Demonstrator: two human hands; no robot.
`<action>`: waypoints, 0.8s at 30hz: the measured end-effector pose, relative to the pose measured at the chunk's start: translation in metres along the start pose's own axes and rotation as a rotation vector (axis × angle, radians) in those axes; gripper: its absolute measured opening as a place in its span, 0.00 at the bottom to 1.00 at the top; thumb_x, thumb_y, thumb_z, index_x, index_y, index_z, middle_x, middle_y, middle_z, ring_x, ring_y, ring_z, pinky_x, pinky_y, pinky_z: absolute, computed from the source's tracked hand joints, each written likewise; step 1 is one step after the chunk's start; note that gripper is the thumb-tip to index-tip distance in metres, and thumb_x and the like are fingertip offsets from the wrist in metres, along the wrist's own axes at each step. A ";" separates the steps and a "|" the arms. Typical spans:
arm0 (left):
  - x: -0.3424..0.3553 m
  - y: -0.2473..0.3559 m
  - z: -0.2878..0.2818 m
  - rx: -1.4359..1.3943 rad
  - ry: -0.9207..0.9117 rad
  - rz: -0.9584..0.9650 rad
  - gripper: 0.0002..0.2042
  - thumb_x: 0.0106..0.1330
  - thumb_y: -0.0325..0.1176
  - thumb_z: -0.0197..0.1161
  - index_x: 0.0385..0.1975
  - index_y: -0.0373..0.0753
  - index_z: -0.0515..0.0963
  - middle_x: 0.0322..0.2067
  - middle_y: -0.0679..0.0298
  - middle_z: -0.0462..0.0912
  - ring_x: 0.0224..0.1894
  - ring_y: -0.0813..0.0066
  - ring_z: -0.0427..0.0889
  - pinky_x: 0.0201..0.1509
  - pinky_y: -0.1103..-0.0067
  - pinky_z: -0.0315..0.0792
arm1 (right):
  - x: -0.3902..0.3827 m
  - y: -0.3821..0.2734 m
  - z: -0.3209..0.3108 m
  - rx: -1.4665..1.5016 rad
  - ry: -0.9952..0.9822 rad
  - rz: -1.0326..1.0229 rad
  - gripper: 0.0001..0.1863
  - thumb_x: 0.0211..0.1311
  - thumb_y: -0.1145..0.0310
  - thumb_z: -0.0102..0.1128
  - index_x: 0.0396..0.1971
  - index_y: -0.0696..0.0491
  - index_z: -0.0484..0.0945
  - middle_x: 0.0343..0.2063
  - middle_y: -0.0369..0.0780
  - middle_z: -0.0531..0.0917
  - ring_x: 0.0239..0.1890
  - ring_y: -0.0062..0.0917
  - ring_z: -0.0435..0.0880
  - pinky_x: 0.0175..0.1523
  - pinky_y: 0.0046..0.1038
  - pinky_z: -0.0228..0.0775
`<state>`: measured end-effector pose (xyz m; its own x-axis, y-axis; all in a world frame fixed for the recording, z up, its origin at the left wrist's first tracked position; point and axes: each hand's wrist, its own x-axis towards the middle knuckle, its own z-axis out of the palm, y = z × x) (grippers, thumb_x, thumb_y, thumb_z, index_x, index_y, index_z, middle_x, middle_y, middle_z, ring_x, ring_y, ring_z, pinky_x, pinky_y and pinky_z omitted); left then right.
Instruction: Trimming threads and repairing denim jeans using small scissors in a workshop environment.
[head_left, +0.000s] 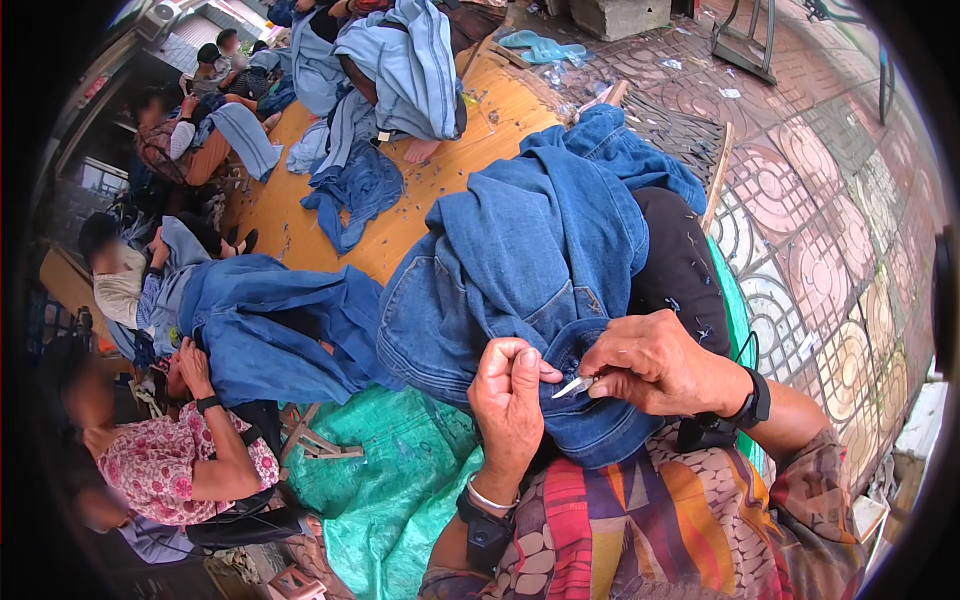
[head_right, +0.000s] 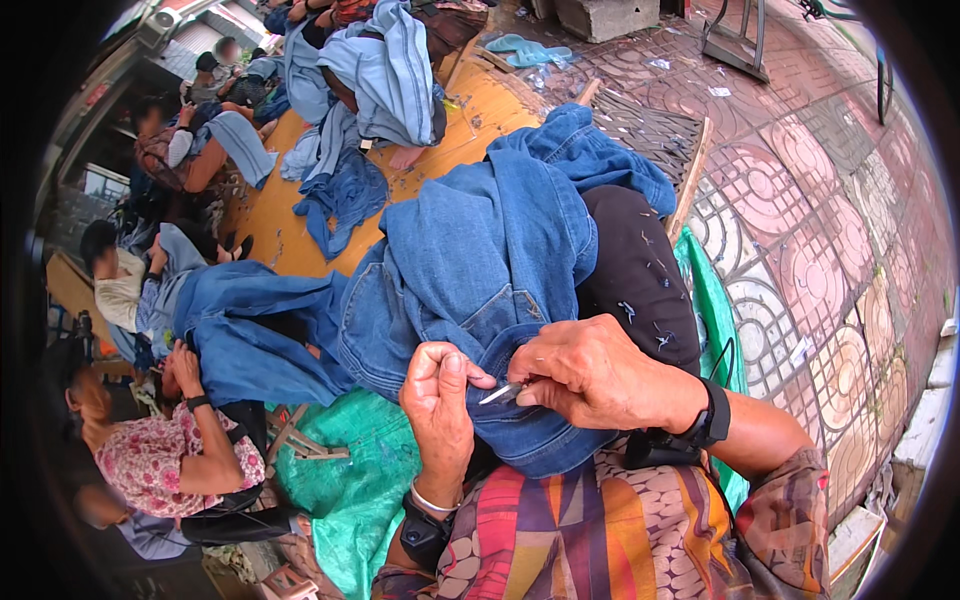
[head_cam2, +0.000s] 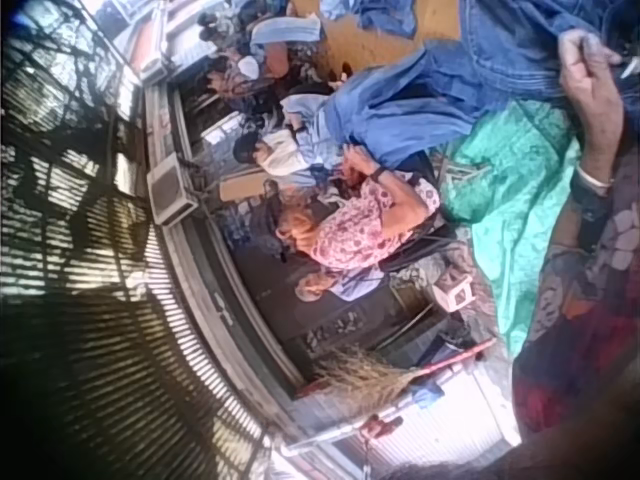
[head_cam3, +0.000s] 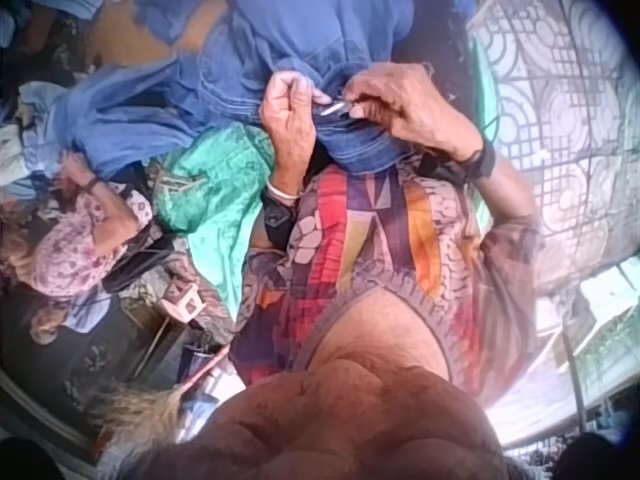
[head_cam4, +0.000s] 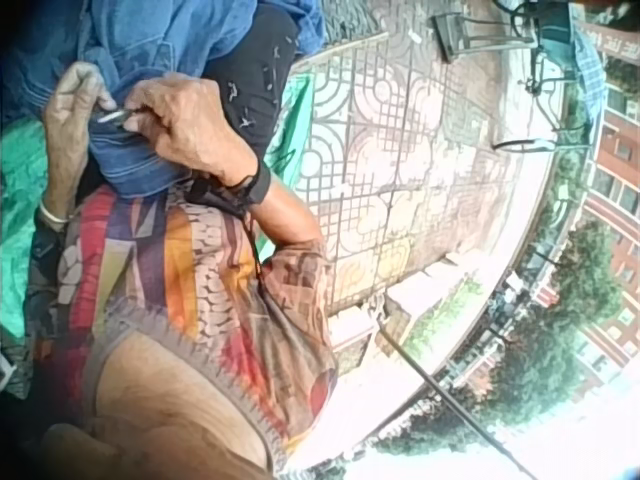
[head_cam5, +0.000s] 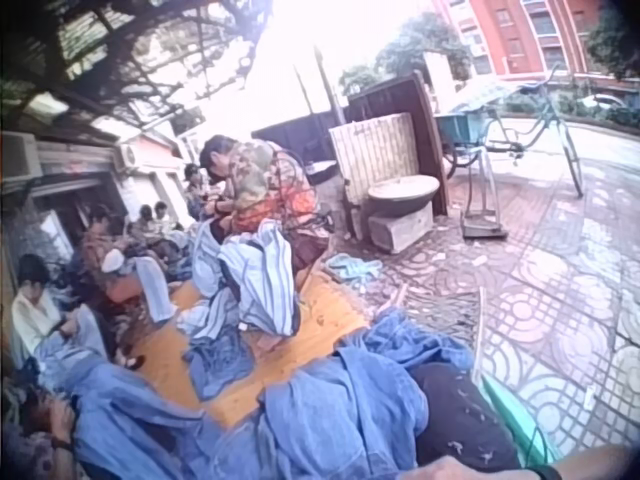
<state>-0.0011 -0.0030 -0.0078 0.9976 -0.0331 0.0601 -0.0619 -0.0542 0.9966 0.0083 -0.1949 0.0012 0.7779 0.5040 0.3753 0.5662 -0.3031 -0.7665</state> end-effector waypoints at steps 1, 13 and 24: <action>-0.002 0.000 -0.001 0.000 0.000 -0.002 0.09 0.72 0.34 0.51 0.31 0.35 0.70 0.21 0.65 0.76 0.25 0.83 0.73 0.33 0.84 0.68 | -0.002 0.001 0.002 0.030 0.017 -0.001 0.12 0.50 0.68 0.69 0.33 0.53 0.78 0.23 0.38 0.78 0.25 0.31 0.79 0.29 0.29 0.69; 0.003 -0.009 -0.003 0.012 -0.022 0.145 0.10 0.70 0.32 0.55 0.32 0.32 0.75 0.30 0.63 0.78 0.34 0.79 0.75 0.41 0.82 0.70 | 0.024 -0.003 0.017 0.077 0.111 0.186 0.20 0.43 0.76 0.69 0.40 0.53 0.79 0.24 0.40 0.80 0.25 0.27 0.81 0.29 0.25 0.70; -0.002 -0.007 -0.006 -0.192 -0.076 0.069 0.27 0.72 0.53 0.45 0.53 0.32 0.70 0.36 0.61 0.77 0.37 0.79 0.74 0.43 0.84 0.67 | 0.018 0.003 -0.003 0.396 0.243 0.375 0.08 0.57 0.75 0.63 0.23 0.57 0.72 0.15 0.33 0.71 0.20 0.12 0.66 0.26 0.21 0.60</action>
<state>-0.0021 0.0036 -0.0148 0.9857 -0.1058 0.1311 -0.1156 0.1416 0.9832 0.0250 -0.1894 0.0075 0.9716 0.2072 0.1143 0.1326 -0.0766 -0.9882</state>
